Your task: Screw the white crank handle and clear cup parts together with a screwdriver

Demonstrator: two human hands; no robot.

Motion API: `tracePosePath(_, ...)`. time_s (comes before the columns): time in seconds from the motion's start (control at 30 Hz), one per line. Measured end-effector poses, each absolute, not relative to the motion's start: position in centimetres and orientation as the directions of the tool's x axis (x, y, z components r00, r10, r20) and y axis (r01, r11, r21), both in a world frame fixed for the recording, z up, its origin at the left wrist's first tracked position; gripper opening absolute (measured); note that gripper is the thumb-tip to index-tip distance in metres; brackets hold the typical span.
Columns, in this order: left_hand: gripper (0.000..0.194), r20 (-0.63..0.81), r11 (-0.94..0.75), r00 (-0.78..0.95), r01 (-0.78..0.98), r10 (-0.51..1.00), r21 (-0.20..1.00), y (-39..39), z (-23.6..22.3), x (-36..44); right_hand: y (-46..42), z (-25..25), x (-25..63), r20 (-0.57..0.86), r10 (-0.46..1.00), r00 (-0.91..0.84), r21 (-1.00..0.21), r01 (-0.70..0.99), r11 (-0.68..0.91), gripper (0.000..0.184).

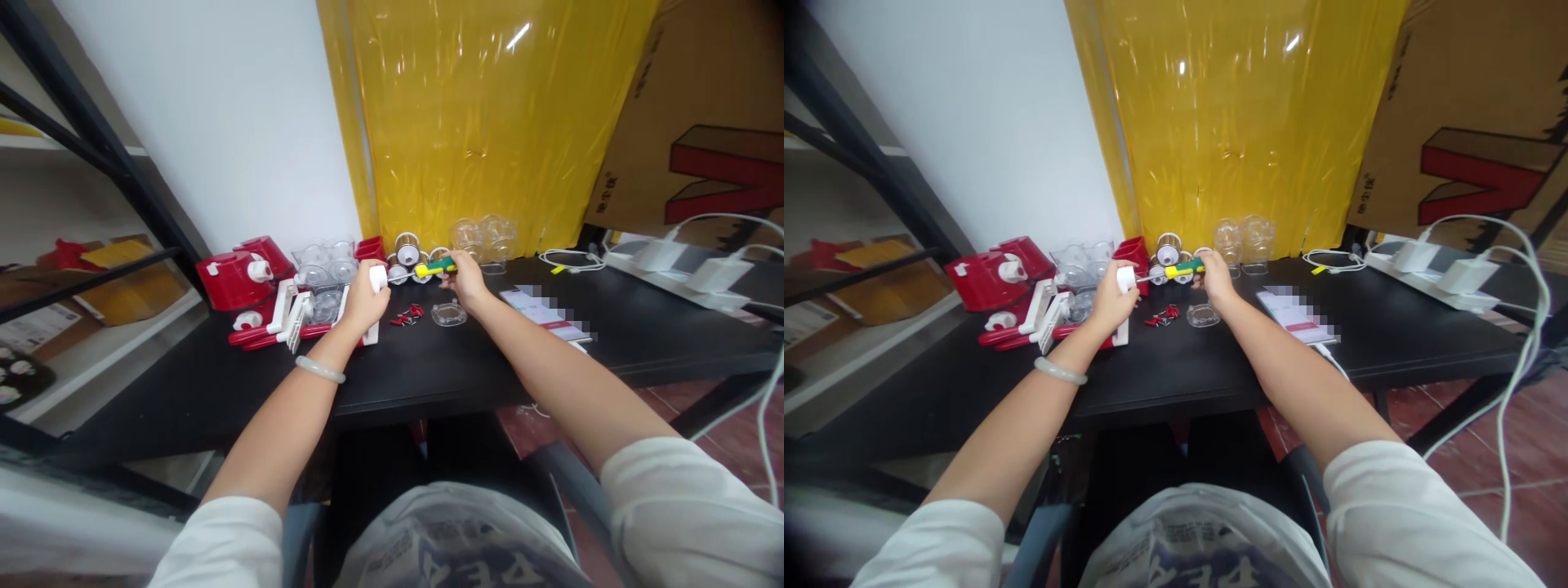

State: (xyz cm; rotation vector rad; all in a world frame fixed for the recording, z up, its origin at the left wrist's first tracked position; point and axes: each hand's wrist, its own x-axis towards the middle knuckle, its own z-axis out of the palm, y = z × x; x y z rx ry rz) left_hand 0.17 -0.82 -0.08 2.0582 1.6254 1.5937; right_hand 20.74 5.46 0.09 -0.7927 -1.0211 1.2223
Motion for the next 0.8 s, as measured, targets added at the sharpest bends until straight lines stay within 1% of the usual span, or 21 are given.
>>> tracePosePath(0.13,0.05,0.665,-0.452,-0.074,0.677,0.744,0.581,-1.06,0.15,0.35,5.73,-0.37,20.67,0.261,0.964,0.06,-0.909,-0.323,0.266,0.034)
tracePosePath(0.23,0.05,0.67,-0.463,-0.064,0.674,0.74,0.576,-1.02,0.15,0.3,5.85,-0.35,20.68,0.236,0.97,0.053,-0.916,-0.321,0.241,0.041)
tracePosePath(0.33,0.05,0.663,-0.452,-0.073,0.676,0.745,0.582,-0.87,0.04,0.14,5.99,-0.21,20.84,0.186,0.982,0.007,-0.915,-0.363,0.176,0.039)
tracePosePath(0.47,0.051,0.655,-0.439,-0.083,0.678,0.751,0.589,-0.73,-0.04,0.04,6.15,-0.17,21.06,0.163,0.985,-0.048,-0.914,-0.384,0.133,0.024)
tracePosePath(0.63,0.051,0.659,-0.447,-0.083,0.672,0.748,0.591,-0.58,-0.16,0.02,6.15,-0.35,20.89,0.197,0.98,0.001,-0.915,-0.36,0.184,0.014)
tracePosePath(0.7,0.051,0.661,-0.448,-0.08,0.673,0.746,0.588,-0.59,-0.19,0.0,6.16,-0.48,20.78,0.214,0.976,0.022,-0.915,-0.344,0.209,0.017)
tracePosePath(0.8,0.052,0.654,-0.441,-0.073,0.682,0.753,0.584,-0.76,-0.1,0.02,6.27,-0.73,20.69,0.257,0.965,0.051,-0.911,-0.32,0.26,0.033)
